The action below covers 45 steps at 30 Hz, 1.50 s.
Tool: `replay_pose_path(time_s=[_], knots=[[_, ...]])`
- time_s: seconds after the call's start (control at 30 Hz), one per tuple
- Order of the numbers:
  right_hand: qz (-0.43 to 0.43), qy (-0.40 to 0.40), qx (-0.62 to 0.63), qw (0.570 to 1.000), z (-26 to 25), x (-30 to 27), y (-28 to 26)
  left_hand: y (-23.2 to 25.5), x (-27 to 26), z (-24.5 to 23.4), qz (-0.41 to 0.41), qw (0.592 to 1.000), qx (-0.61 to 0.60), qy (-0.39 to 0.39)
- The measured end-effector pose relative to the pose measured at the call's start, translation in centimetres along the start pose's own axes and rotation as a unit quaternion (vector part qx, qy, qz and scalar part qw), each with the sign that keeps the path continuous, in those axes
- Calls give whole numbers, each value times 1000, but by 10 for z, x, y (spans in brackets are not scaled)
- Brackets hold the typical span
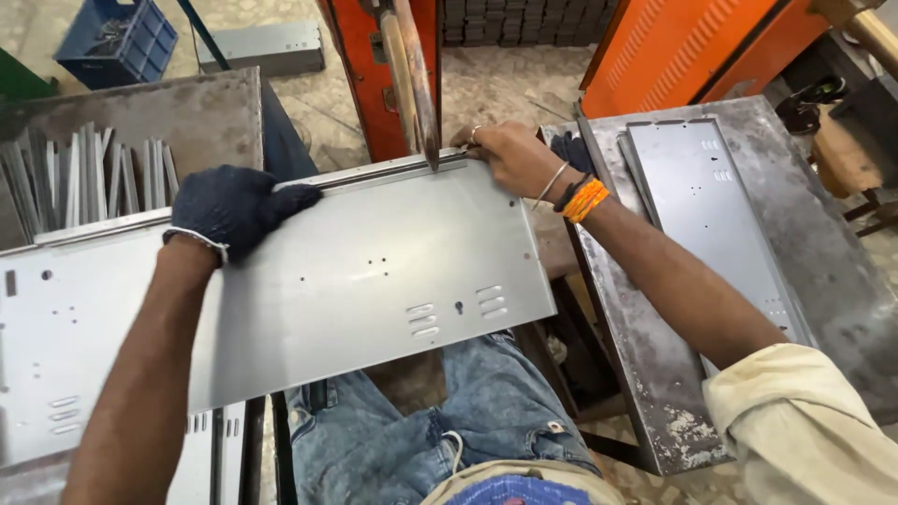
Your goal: Spot welding metal strips to a metal panel at a manual workstation.
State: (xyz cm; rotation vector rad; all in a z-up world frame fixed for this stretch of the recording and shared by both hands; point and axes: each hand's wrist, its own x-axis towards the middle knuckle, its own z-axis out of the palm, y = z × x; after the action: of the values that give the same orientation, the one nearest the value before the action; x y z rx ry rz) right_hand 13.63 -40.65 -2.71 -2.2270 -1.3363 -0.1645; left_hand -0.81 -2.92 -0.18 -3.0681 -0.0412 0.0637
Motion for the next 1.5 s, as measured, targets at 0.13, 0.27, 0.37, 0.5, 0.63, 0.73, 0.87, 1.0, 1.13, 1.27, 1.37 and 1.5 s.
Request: replay_pose_path(time_s=[0.13, 0.27, 0.37, 0.5, 0.63, 0.73, 0.87, 1.0, 1.13, 1.27, 1.37, 1.5], knots=[[-20, -15, -2, 1000, 23, 3, 11, 0, -14, -13, -32, 999, -10, -25], [56, -78, -51, 994, 20, 7, 3, -1, -23, -12, -40, 999, -7, -29], [-48, 7, -3, 999, 20, 5, 4, 3, -23, -13, -50, 998, -26, -31], [6, 2, 90, 996, 23, 4, 0, -3, -18, -4, -59, 997, -36, -43], [97, -62, 104, 988, 6, 10, -21, -10, -21, 15, -33, 999, -30, 1], [41, -22, 100, 994, 1, 9, -6, 7, -36, 9, -26, 998, -46, 44], [46, -59, 97, 992, -3, -27, -8, 36, -60, 25, -30, 995, -62, 72], [66, -66, 100, 991, 26, -86, -5, 75, -87, 70, -26, 991, -76, 105], [71, -61, 7, 996, 43, -121, -16, 110, -97, 102, -31, 989, -107, 96], [100, -113, -98, 984, 64, -126, -32, 120, -96, 114, -30, 985, -139, 96], [108, -75, -148, 980, 80, -119, -49, 117, -103, 112, -7, 978, -183, 103], [70, -16, -139, 988, 104, -94, -77, 115, -105, 110, -6, 976, -186, 110]])
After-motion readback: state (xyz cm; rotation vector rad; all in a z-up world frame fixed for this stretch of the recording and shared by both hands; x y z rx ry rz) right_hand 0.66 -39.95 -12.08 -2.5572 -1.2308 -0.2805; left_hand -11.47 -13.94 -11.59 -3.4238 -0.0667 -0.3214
